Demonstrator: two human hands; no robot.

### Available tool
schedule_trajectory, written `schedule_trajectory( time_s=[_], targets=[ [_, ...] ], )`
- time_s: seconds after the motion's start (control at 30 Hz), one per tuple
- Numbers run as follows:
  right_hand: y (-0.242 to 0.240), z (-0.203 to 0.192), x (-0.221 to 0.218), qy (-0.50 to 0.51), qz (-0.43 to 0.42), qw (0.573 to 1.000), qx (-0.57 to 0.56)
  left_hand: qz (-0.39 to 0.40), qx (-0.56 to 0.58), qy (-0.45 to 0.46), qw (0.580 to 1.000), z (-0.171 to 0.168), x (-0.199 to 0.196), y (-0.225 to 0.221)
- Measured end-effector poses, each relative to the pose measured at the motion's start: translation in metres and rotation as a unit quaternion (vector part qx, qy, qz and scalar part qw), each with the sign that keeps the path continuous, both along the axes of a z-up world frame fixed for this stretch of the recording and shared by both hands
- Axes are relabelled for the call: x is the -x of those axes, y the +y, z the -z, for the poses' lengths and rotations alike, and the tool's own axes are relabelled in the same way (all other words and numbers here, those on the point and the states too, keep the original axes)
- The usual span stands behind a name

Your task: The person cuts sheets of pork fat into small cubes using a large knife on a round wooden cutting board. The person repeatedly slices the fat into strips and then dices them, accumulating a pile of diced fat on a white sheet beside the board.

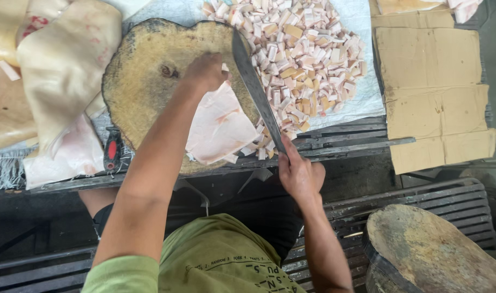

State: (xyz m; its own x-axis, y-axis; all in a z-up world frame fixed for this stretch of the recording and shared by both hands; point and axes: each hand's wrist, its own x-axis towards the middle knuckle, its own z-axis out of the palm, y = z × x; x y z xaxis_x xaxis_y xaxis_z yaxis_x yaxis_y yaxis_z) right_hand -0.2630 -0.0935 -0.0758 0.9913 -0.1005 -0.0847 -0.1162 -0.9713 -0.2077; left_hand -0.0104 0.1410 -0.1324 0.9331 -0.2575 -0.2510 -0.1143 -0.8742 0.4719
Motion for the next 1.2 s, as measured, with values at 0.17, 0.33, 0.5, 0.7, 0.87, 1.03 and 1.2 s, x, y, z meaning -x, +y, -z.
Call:
schedule_trajectory(
  time_s=[0.17,0.33,0.5,0.7,0.87,1.03,1.2],
  targets=[
    [-0.013,0.027,0.033,-0.047,0.061,0.95,-0.303,0.086,-0.138,0.148,0.976,-0.021,-0.023,-0.009],
    [-0.019,0.035,0.049,-0.008,0.088,0.913,-0.398,0.114,-0.024,0.081,0.99,-0.034,-0.001,0.05],
    [-0.004,0.022,0.058,0.001,0.048,0.895,-0.443,0.034,0.105,-0.011,0.994,-0.035,0.036,0.104],
    [0.028,0.012,0.086,0.065,-0.023,0.885,-0.46,-0.129,0.182,-0.14,0.965,-0.015,0.133,0.139],
    [0.045,0.026,0.075,0.053,-0.096,0.926,-0.362,-0.205,0.269,-0.12,0.933,0.004,0.181,0.136],
    [0.047,0.033,0.069,0.037,-0.068,0.908,-0.412,-0.122,0.23,-0.01,0.965,-0.002,0.16,0.124],
    [0.03,0.031,0.074,0.034,0.055,0.881,-0.47,-0.029,0.2,-0.064,0.977,-0.023,0.127,0.095]
  ],
)
